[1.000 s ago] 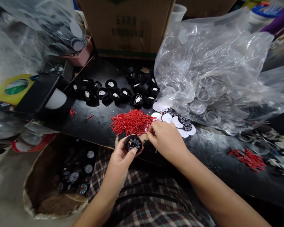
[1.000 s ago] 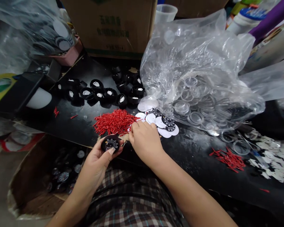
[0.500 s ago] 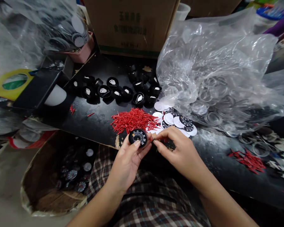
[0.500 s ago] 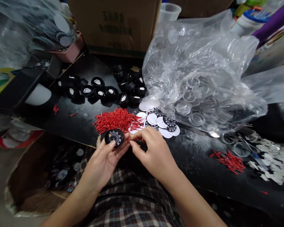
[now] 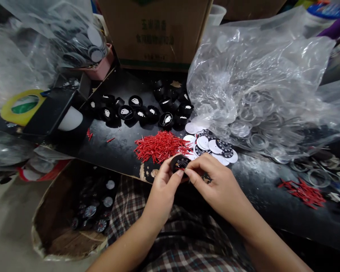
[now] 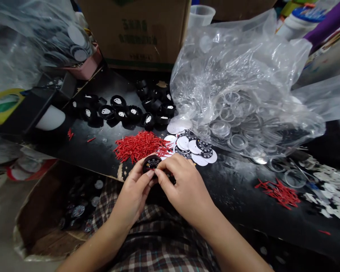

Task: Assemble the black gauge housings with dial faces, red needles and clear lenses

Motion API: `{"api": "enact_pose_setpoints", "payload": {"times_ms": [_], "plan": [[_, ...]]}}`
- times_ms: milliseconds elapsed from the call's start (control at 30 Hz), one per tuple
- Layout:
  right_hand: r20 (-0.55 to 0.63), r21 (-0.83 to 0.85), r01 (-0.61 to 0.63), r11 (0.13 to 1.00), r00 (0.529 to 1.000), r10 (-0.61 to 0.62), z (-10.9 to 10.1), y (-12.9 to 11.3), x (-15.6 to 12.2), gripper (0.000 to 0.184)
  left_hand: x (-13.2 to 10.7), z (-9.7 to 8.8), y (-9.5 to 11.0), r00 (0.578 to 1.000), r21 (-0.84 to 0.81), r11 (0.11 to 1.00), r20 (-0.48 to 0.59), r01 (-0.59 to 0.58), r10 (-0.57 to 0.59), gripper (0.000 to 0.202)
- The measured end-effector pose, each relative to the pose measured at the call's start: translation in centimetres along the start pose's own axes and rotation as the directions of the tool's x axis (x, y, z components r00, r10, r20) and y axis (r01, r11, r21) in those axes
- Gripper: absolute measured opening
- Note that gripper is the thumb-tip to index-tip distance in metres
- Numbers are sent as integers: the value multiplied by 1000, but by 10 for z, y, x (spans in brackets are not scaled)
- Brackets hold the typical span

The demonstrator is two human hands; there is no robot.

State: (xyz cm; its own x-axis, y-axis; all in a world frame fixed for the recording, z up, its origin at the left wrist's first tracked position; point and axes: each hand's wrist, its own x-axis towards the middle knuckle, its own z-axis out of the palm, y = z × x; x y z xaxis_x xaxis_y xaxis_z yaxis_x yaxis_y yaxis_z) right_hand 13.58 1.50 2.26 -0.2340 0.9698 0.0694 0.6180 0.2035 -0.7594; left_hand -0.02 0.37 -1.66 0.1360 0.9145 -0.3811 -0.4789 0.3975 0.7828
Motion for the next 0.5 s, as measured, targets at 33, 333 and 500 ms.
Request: {"api": "enact_pose_setpoints", "payload": {"times_ms": [33, 333, 500], "plan": [[6, -13, -1, 1000, 1000, 1, 0, 0, 0, 11, 0, 0, -1, 1000, 22, 1000, 7, -19, 19, 25], [27, -27, -25, 999, 999, 26, 0, -4, -4, 14, -3, -3, 3, 981, 306, 933, 32, -190, 189, 19], [-2, -35, -54, 998, 999, 54, 5, -9, -10, 19, -9, -3, 5, 962, 476, 844, 21, -249, 272, 23]]}}
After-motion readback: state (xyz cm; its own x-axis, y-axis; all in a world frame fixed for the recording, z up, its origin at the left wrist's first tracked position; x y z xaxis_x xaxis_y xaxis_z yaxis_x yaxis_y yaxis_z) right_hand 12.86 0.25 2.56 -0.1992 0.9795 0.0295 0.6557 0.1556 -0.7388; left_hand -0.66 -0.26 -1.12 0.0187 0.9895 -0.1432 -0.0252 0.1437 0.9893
